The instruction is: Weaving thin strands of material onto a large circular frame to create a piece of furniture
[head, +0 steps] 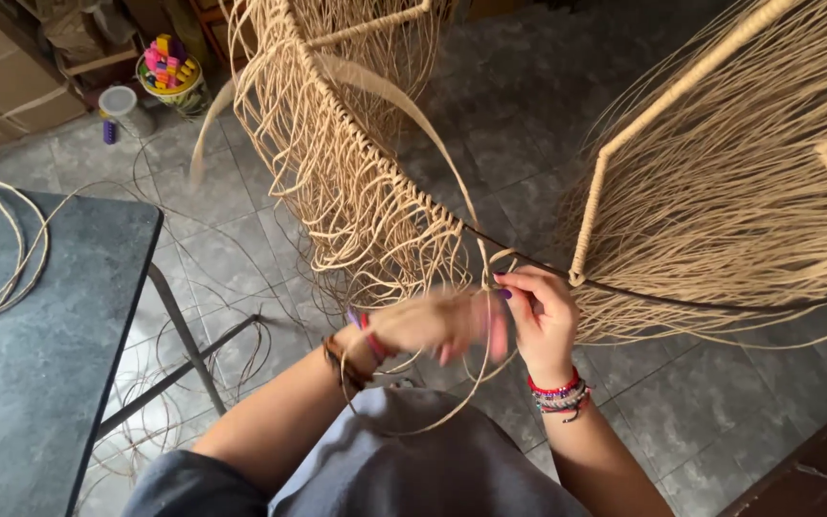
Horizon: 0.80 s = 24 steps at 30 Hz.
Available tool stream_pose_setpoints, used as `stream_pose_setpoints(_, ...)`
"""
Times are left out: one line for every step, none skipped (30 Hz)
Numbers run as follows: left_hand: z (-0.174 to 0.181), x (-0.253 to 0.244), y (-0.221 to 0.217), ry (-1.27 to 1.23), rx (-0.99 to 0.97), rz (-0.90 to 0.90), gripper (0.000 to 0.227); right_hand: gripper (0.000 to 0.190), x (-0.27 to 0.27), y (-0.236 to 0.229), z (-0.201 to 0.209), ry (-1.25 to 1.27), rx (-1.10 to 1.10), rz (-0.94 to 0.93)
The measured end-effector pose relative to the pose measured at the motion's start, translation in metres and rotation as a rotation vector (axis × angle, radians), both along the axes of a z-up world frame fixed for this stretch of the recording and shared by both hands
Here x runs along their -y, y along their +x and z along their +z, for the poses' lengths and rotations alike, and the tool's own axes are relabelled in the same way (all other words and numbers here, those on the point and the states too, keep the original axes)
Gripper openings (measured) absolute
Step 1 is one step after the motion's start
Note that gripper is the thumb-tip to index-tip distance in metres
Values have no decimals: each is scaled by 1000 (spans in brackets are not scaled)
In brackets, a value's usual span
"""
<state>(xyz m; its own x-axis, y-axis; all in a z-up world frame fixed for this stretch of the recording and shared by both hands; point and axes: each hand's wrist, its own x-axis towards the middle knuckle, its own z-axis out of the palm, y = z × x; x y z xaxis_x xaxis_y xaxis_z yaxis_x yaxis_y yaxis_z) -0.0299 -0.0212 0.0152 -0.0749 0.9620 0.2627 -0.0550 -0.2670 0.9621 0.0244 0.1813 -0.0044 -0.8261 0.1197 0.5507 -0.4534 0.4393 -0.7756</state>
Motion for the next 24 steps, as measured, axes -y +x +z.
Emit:
stream_pose_setpoints(2,-2,-3,-77,110,114,29,10,0,0,2,21,-13,-2)
stream_pose_setpoints(4,-4,-7,-154,219,229,40,10,1,0,3,41,-26,-4)
stream_pose_setpoints(-15,-6,-5,-150,216,228,40,10,-1,1,1,45,-30,-5)
stream_pose_setpoints(-33,-8,-4,-247,-39,66,33,10,-2,2,-1,6,-12,6)
stream_pose_setpoints(-52,-9,-3,-345,-294,-94,28,10,-2,2,-4,-36,5,18)
stream_pose_setpoints(-22,-6,-7,-346,-299,-92,28,10,-2,-1,-1,-37,0,20)
stream_pose_setpoints(6,-4,-8,-323,-235,11,33,9,-2,0,1,-17,-3,24)
stream_pose_setpoints(35,-1,-9,-299,-170,114,37,9,-1,1,4,3,-5,28)
stream_pose_setpoints(20,0,-9,-301,-165,111,37,9,1,2,4,1,1,27)
stream_pose_setpoints(6,0,-10,-288,-174,69,33,9,4,3,5,14,0,16)
stream_pose_setpoints(-7,-2,-15,-269,-194,30,28,10,4,-1,7,33,-11,7)
stream_pose_setpoints(-30,-7,-8,-266,-199,30,28,10,2,-1,6,36,-16,6)
stream_pose_setpoints(-52,-11,0,-365,-431,35,24,10,3,0,5,5,-7,19)
stream_pose_setpoints(-75,-14,8,-463,-663,39,22,10,3,0,4,-25,2,32)
stream_pose_setpoints(-52,-10,3,-469,-658,41,22,10,3,-1,4,-29,7,36)
stream_pose_setpoints(-28,-6,-3,-392,-277,228,30,11,3,-1,4,0,-7,28)
stream_pose_setpoints(-5,-3,-9,-302,101,404,39,11,3,-2,5,31,-23,14)
stream_pose_setpoints(-31,-4,-6,-304,102,403,39,11,4,-1,4,29,-21,14)
stream_pose_setpoints(-56,-7,-5,-162,-248,282,32,11,4,-2,3,-5,-18,31)
stream_pose_setpoints(-82,-10,-4,-15,-594,154,28,11,4,-3,3,-38,-14,48)
stream_pose_setpoints(-76,-7,-5,-17,-598,158,28,11,3,-4,3,-38,-17,53)
stream_pose_setpoints(-70,-4,-6,-173,-572,154,26,11,2,-6,3,-46,-18,63)
stream_pose_setpoints(-65,1,-4,-332,-538,146,25,11,2,-5,2,-58,-12,73)
stream_pose_setpoints(-39,3,-5,-337,-534,149,25,11,4,-6,4,-62,-9,77)
